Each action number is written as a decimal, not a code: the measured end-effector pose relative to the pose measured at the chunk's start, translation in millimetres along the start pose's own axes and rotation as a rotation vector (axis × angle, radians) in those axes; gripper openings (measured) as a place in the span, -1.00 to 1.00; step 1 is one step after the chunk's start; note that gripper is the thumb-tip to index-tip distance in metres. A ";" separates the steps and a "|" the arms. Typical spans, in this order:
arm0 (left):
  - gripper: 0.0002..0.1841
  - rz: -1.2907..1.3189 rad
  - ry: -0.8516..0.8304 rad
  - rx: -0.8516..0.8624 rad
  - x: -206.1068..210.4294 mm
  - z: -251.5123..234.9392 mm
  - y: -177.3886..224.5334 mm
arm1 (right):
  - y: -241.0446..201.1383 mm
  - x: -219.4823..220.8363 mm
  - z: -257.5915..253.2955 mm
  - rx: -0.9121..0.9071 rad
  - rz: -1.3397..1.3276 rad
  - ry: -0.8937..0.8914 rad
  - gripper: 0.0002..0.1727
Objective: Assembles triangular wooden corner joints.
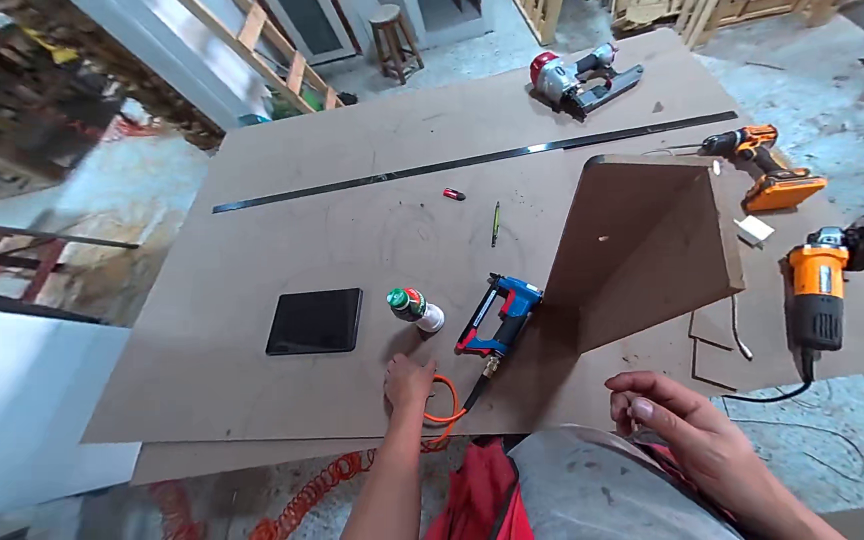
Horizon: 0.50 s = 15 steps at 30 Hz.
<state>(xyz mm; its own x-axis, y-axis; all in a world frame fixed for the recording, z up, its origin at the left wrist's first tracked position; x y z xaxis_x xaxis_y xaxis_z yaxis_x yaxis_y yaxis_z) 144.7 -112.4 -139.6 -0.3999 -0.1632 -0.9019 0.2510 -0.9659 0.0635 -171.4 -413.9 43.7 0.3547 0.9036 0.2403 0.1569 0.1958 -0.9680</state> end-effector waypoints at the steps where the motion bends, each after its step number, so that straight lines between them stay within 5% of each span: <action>1: -0.13 0.020 0.001 -0.028 -1.9 0.2 -4.4 | 1.9 -6.3 1.1 0.011 -0.004 -0.008 -0.56; 8: -0.18 0.216 0.109 -0.061 -8.4 -0.6 -32.8 | 4.1 -13.4 -9.8 0.005 0.000 -0.097 -0.56; 15: -0.30 1.172 0.051 0.193 -92.9 43.0 -44.7 | -74.1 26.8 -19.4 -0.233 0.172 -0.191 -0.58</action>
<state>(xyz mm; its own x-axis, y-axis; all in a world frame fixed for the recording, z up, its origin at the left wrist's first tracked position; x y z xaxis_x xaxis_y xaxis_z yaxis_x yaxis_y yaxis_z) 132.7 -62.7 -40.3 0.0213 -0.9636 -0.2667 0.3018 -0.2481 0.9205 -155.7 -411.6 123.3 0.2189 0.9751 0.0355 0.3236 -0.0382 -0.9454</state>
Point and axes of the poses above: each hand's wrist, its own z-axis away from the middle knuckle, its own x-axis out of the palm, y = z × x, the point moved 10 cm from there along -z, towards the middle knuckle, and after that the axes turned 9 degrees about -x, right-handed, at the moved point
